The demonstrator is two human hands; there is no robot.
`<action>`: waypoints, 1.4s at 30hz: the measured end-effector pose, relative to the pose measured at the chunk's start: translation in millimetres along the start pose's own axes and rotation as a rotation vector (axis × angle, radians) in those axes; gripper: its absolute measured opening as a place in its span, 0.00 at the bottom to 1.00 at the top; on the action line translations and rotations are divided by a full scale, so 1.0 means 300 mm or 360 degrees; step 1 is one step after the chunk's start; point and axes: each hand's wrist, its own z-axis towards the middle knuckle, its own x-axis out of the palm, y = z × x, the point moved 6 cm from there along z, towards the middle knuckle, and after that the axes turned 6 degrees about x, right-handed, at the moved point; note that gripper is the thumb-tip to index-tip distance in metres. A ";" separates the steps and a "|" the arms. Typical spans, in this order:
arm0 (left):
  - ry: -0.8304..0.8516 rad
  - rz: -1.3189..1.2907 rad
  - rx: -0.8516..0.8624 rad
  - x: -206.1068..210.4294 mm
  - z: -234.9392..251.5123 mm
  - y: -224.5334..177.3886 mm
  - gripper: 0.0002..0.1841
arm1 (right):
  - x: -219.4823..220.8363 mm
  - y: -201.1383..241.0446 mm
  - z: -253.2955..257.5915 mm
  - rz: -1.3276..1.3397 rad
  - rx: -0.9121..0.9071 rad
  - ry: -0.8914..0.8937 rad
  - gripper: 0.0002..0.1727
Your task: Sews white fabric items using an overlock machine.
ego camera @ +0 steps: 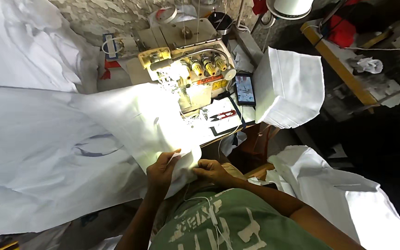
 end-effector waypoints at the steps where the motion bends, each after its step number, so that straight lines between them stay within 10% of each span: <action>1: -0.0023 -0.0027 0.0036 -0.003 0.004 -0.009 0.11 | 0.001 0.001 0.000 -0.0003 -0.0013 0.0014 0.06; 42: 0.0070 0.0449 0.0360 0.097 -0.002 -0.076 0.12 | -0.043 0.039 -0.028 -0.0093 0.0153 -0.0253 0.04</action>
